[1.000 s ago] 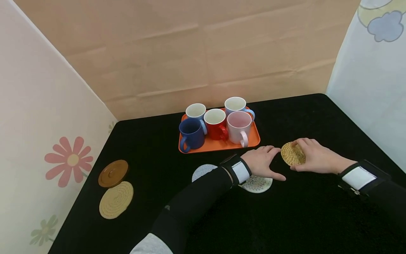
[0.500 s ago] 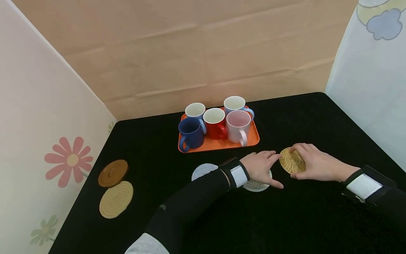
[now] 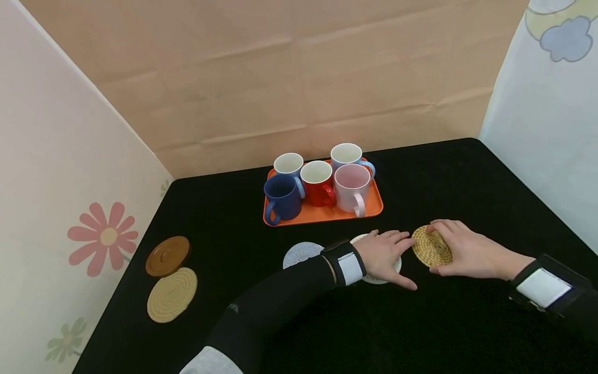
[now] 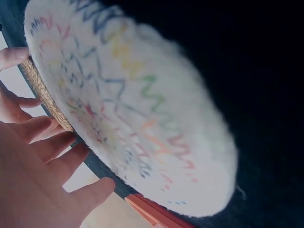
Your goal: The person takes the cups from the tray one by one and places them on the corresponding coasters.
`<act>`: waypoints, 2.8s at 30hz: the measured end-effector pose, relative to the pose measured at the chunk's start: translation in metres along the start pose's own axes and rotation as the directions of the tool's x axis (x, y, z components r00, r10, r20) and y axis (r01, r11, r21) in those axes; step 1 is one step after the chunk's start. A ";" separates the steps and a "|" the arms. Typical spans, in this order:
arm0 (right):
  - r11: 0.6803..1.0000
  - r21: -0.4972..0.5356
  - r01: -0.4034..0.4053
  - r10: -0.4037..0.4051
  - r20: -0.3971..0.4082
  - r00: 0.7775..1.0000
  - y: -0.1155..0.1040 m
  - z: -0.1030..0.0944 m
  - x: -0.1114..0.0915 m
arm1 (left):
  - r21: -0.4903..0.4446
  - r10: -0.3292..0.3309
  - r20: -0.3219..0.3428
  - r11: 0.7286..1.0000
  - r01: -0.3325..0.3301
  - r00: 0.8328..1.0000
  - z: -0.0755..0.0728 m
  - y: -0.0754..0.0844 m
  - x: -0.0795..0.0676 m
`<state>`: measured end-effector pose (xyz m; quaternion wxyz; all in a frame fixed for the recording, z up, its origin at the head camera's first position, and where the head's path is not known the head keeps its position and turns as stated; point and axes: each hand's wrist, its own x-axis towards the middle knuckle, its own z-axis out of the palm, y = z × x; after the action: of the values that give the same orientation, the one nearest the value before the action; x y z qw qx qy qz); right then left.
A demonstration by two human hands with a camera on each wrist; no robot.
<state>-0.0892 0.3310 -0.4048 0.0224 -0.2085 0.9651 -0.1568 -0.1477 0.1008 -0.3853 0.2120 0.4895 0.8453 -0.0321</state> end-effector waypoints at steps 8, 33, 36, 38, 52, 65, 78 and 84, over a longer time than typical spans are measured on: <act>1.000 -0.004 0.002 -0.002 0.002 1.000 -0.006 0.001 -0.004 | 0.009 0.008 0.020 1.000 -0.008 1.000 0.001 0.004 -0.001; 0.996 -0.047 0.078 -0.079 -0.025 0.997 -0.028 -0.012 0.015 | 0.031 -0.046 -0.059 0.998 0.048 0.997 0.006 -0.033 -0.052; 0.993 -0.046 0.109 -0.110 -0.011 0.994 -0.042 -0.015 0.028 | 0.041 -0.064 -0.094 0.997 0.068 0.993 0.010 -0.045 -0.067; 0.990 -0.045 0.136 -0.135 0.007 0.991 -0.052 -0.014 0.037 | 0.036 -0.073 -0.119 0.996 0.078 0.990 0.012 -0.053 -0.078; 0.953 0.030 0.300 -0.302 0.126 0.945 -0.105 0.009 0.088 | -0.029 -0.083 -0.216 0.996 0.079 0.973 0.037 -0.093 -0.144; 0.916 0.068 0.396 -0.402 0.151 0.903 -0.138 0.024 0.123 | -0.151 -0.252 -0.287 0.965 0.216 0.924 0.069 -0.122 -0.220; 0.895 0.123 0.428 -0.444 0.159 0.882 -0.160 0.033 0.137 | -0.279 -0.515 -0.317 0.853 0.441 0.796 0.100 -0.152 -0.300; 0.888 0.140 0.438 -0.458 0.178 0.871 -0.171 0.032 0.141 | -0.241 -0.701 -0.289 0.713 0.659 0.652 0.110 -0.162 -0.343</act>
<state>-0.1466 0.1163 -0.3787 0.0951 -0.4405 0.8742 -0.1808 -0.1000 -0.2907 -0.3760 0.0537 0.1211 0.9908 0.0292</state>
